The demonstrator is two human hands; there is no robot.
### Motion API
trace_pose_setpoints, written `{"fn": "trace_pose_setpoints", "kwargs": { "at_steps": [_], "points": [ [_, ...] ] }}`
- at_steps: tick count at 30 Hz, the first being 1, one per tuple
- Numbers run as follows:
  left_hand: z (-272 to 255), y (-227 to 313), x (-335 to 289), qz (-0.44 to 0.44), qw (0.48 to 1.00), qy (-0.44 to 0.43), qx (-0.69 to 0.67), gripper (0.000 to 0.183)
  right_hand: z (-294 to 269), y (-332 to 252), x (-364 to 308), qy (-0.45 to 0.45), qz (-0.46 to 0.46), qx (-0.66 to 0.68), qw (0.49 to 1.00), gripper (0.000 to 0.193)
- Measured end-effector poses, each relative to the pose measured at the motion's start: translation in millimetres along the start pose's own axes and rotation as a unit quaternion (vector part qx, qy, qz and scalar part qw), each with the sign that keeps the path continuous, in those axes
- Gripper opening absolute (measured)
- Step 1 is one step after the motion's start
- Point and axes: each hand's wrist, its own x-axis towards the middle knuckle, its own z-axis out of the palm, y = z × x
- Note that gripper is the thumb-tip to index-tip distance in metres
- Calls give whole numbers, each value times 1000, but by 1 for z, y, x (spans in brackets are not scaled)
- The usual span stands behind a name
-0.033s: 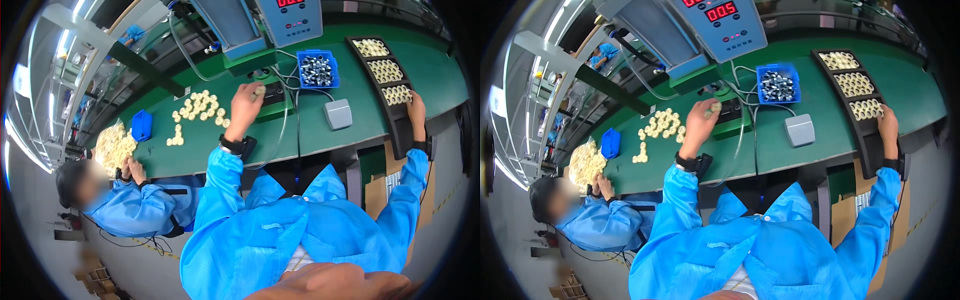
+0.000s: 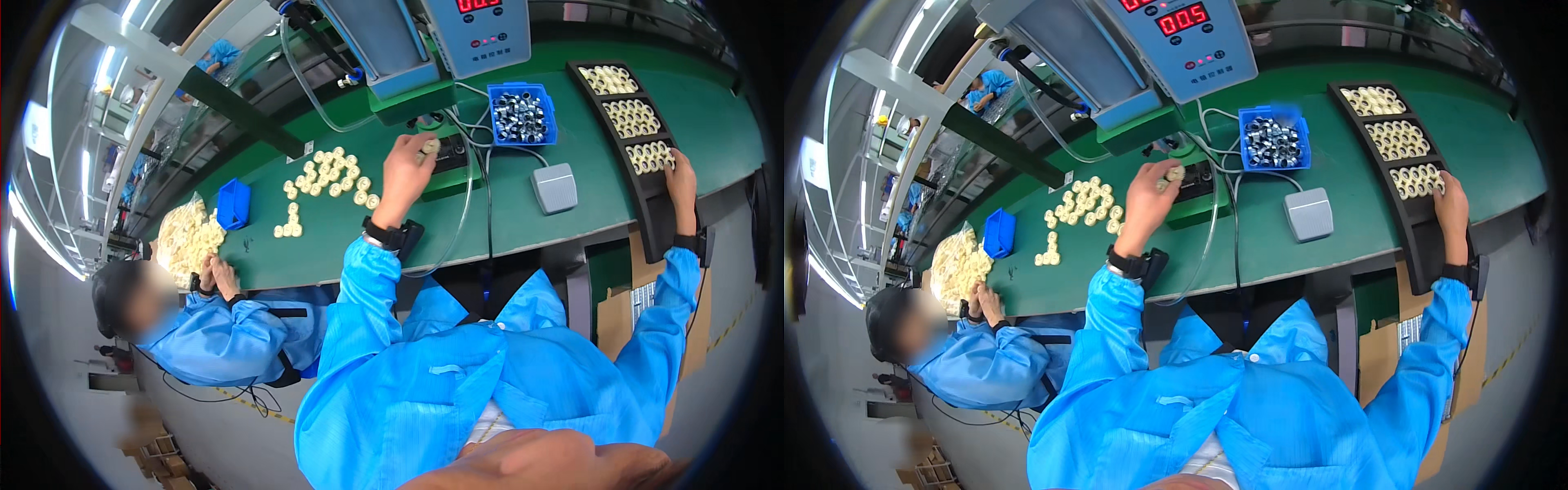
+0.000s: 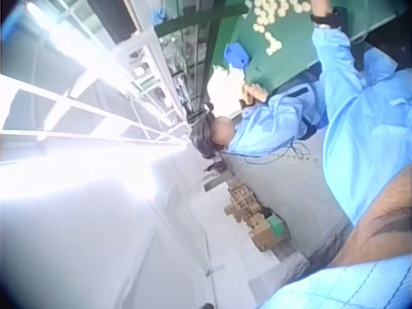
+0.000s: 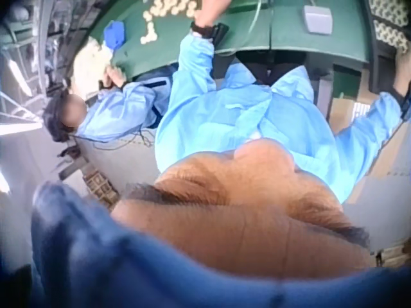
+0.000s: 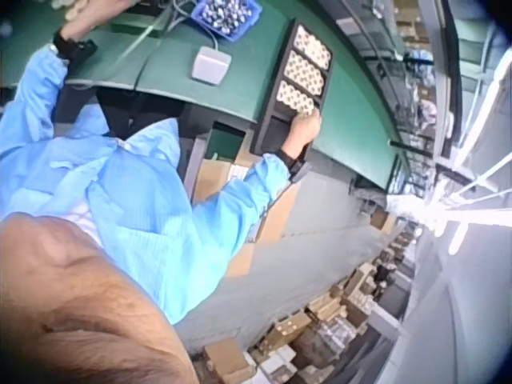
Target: Assembling small plastic rings and metal inserts using a press machine.
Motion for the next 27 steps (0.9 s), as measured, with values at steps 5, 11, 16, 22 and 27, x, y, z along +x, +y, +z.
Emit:
{"fn": "trace_pose_setpoints", "kwargs": {
  "at_steps": [5, 11, 16, 22, 27],
  "points": [
    [13, -3, 6, 20, 999, -25, 34, 30, -52, -113, -1, -21, -26, 126, 991, 39],
    [10, -1, -2, 97, 984, -24, 149, 28, -59, -237, 15, -51, -133, 267, 953, 37],
    [15, -1, -7, 150, 958, 15, 245, 27, 3, -306, 43, -117, -237, 244, 933, 33],
    [16, -1, -11, 143, 954, 13, 262, 27, 59, -336, 56, -216, -309, 63, 924, 21],
    [-5, 7, -31, 98, 968, 11, 231, 20, 65, -328, 60, -165, -315, 138, 925, 18]
  ]
}}
